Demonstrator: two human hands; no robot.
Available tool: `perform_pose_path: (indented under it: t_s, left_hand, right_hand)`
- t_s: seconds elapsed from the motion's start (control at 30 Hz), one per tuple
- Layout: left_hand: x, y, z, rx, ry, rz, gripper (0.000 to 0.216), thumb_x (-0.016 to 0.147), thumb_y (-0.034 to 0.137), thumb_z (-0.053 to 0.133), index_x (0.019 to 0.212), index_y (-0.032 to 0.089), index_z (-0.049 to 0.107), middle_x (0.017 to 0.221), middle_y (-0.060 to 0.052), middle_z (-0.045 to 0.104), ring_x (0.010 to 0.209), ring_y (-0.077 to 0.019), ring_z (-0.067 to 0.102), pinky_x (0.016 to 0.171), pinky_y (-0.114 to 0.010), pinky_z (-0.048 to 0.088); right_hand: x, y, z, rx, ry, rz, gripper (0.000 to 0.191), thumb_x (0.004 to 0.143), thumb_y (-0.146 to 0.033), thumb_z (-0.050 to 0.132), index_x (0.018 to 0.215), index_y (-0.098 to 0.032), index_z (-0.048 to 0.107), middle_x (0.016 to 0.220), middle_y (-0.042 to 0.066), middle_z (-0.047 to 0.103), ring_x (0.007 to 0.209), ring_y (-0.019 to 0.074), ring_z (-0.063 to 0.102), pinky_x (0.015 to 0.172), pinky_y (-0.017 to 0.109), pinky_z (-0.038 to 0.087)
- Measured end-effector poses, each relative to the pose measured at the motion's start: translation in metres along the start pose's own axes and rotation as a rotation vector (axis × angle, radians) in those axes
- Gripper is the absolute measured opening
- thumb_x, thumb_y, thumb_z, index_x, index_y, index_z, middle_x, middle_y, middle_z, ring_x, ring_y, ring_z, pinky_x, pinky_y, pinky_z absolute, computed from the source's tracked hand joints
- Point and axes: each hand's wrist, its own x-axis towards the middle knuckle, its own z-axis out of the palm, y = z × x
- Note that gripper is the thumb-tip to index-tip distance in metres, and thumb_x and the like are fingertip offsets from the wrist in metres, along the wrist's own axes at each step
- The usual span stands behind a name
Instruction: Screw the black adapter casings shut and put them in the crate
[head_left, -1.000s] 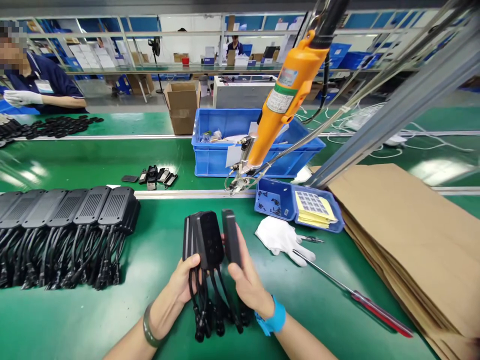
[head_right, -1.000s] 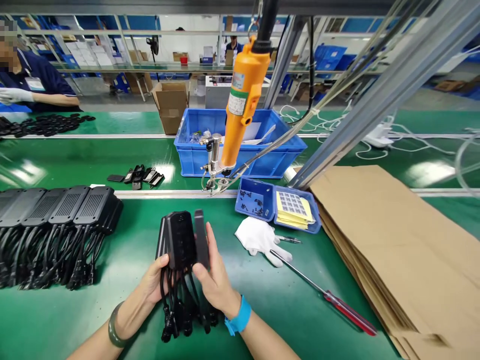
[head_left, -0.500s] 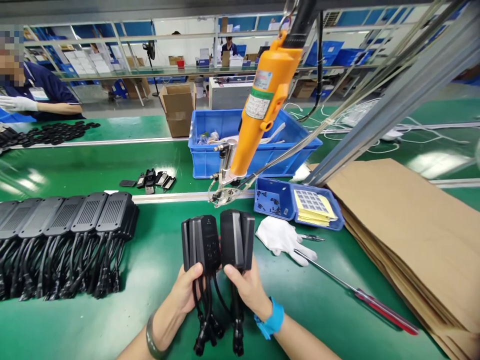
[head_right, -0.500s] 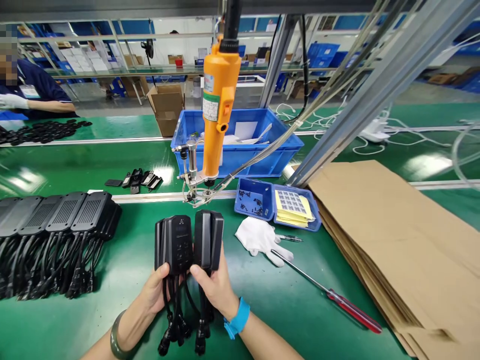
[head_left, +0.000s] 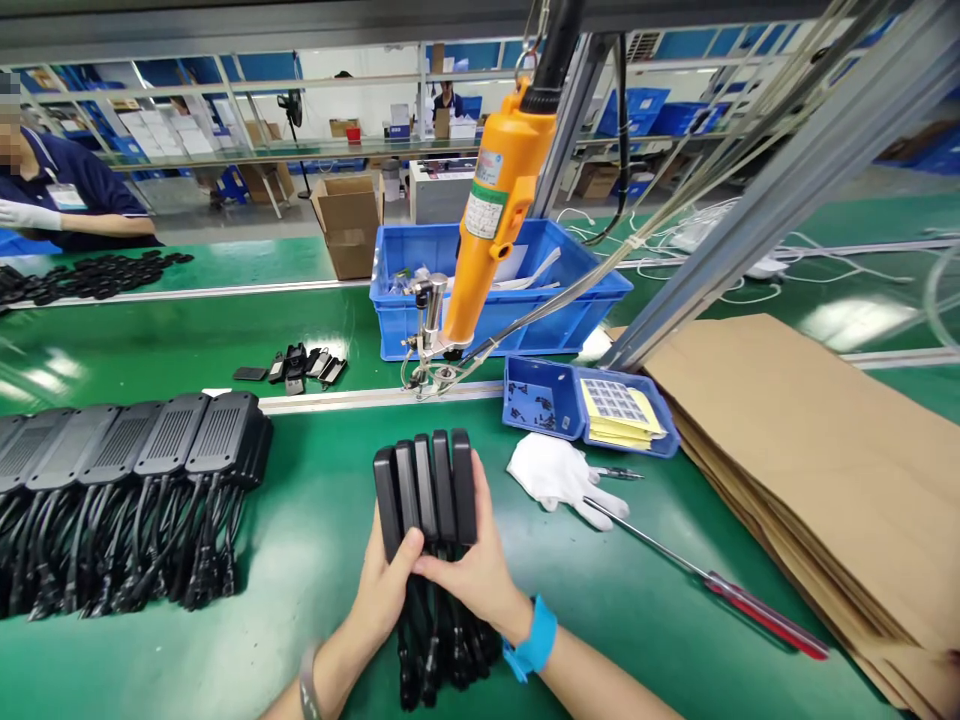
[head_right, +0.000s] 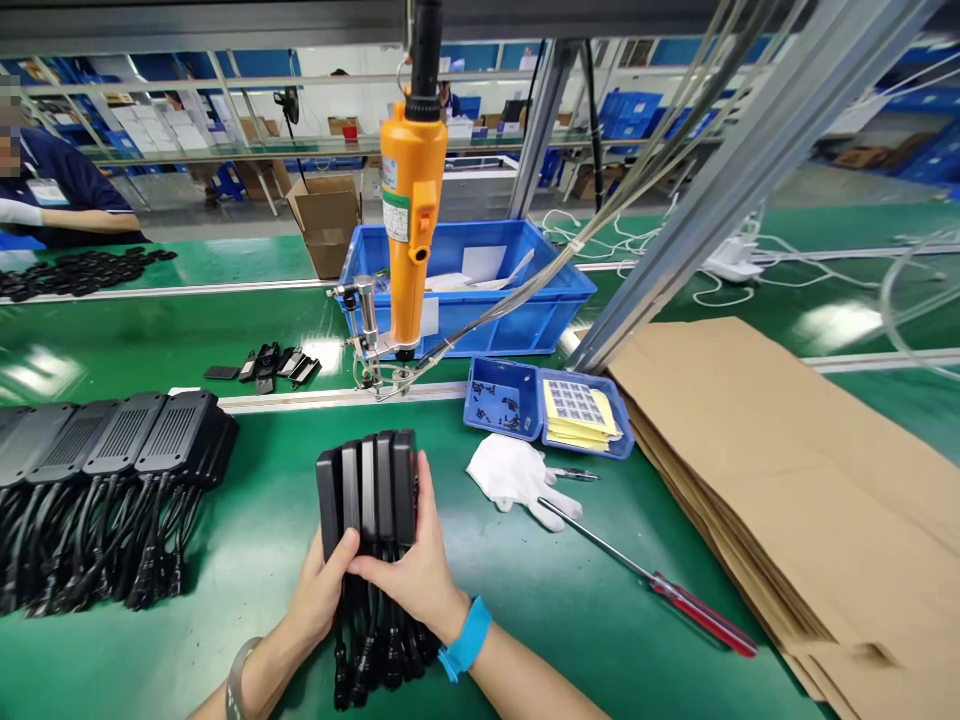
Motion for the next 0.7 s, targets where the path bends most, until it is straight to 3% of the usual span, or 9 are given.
perform_pose_path:
  t_s: [0.07,0.23,0.3,0.37,0.4,0.47,0.57,0.63,0.7]
  left_hand:
    - [0.000,-0.001,-0.002,-0.005,-0.018,-0.002,0.071,0.064,0.061,0.085,0.117,0.019,0.068,0.128,-0.012,0.065,0.136,-0.0348,0.045,0.118,-0.046,0.032]
    - [0.004,0.014,0.000,-0.237,-0.150,-0.210,0.077,0.058,0.079,0.077,0.101,0.015,0.073,0.109,-0.015,0.073,0.122,-0.0381,0.058,0.114,-0.052,0.038]
    - [0.004,0.019,0.002,-0.251,-0.162,-0.219,0.077,0.057,0.079,0.077,0.101,0.016,0.073,0.108,-0.014,0.073,0.118,-0.0372,0.061,0.111,-0.052,0.041]
    - [0.003,0.019,0.003,-0.214,-0.133,-0.204,0.075,0.054,0.073,0.083,0.103,0.017,0.072,0.109,-0.014,0.073,0.114,-0.0369,0.064,0.107,-0.051,0.045]
    - [0.004,0.017,0.002,-0.179,-0.098,-0.190,0.075,0.051,0.069,0.087,0.104,0.018,0.071,0.109,-0.014,0.073,0.111,-0.0368,0.065,0.103,-0.050,0.048]
    - [0.006,0.013,-0.001,-0.098,-0.002,-0.153,0.079,0.042,0.060,0.093,0.104,0.017,0.070,0.101,-0.012,0.074,0.101,-0.0356,0.068,0.093,-0.047,0.055]
    - [0.010,0.006,-0.013,0.034,0.111,-0.092,0.076,0.032,0.059,0.094,0.090,0.017,0.068,0.074,-0.005,0.070,0.075,-0.0286,0.069,0.071,-0.037,0.058]
    - [0.011,0.001,-0.023,0.195,0.112,-0.060,0.065,0.036,0.063,0.092,0.074,0.019,0.062,0.051,0.001,0.057,0.051,-0.0207,0.059,0.051,-0.031,0.052]
    - [0.012,-0.002,-0.031,0.433,0.091,-0.006,0.058,0.052,0.071,0.083,0.064,0.022,0.053,0.038,0.007,0.038,0.034,-0.0147,0.040,0.036,-0.028,0.037]
  right_hand:
    - [0.003,-0.002,0.001,0.026,0.004,0.019,0.121,0.067,-0.042,0.086,0.155,-0.024,0.005,0.158,0.017,0.030,0.142,0.0279,0.041,0.118,0.045,0.037]
    - [0.007,-0.004,-0.008,0.088,0.031,-0.022,0.116,0.070,-0.053,0.082,0.155,-0.020,0.012,0.143,0.018,0.050,0.126,0.0286,0.057,0.107,0.043,0.049]
    - [0.005,-0.005,-0.009,0.076,0.025,-0.019,0.119,0.069,-0.053,0.083,0.156,-0.021,0.008,0.149,0.018,0.044,0.132,0.0290,0.051,0.112,0.045,0.044]
    - [0.002,-0.007,-0.009,0.100,-0.038,-0.011,0.127,0.067,-0.056,0.084,0.157,-0.024,0.001,0.160,0.016,0.027,0.144,0.0290,0.036,0.120,0.046,0.032]
    - [0.002,-0.008,-0.009,0.142,-0.100,-0.004,0.124,0.070,-0.060,0.080,0.158,-0.025,0.000,0.163,0.012,0.019,0.149,0.0279,0.028,0.123,0.046,0.025]
    - [0.005,-0.010,-0.009,0.299,-0.212,0.051,0.101,0.082,-0.066,0.064,0.158,-0.028,0.009,0.166,0.004,0.014,0.152,0.0232,0.018,0.126,0.043,0.017]
    - [0.015,-0.011,-0.007,0.567,-0.168,0.221,0.073,0.088,-0.057,0.058,0.151,-0.032,0.032,0.161,-0.001,0.029,0.147,0.0186,0.032,0.123,0.038,0.024]
    - [0.021,-0.007,-0.004,0.666,-0.147,0.341,0.084,0.072,-0.055,0.073,0.146,-0.033,0.039,0.152,0.000,0.045,0.134,0.0213,0.049,0.114,0.038,0.037]
    - [0.026,0.001,0.000,0.667,-0.249,0.458,0.091,0.054,-0.061,0.076,0.135,-0.028,0.050,0.133,0.003,0.063,0.117,0.0255,0.062,0.098,0.039,0.049]
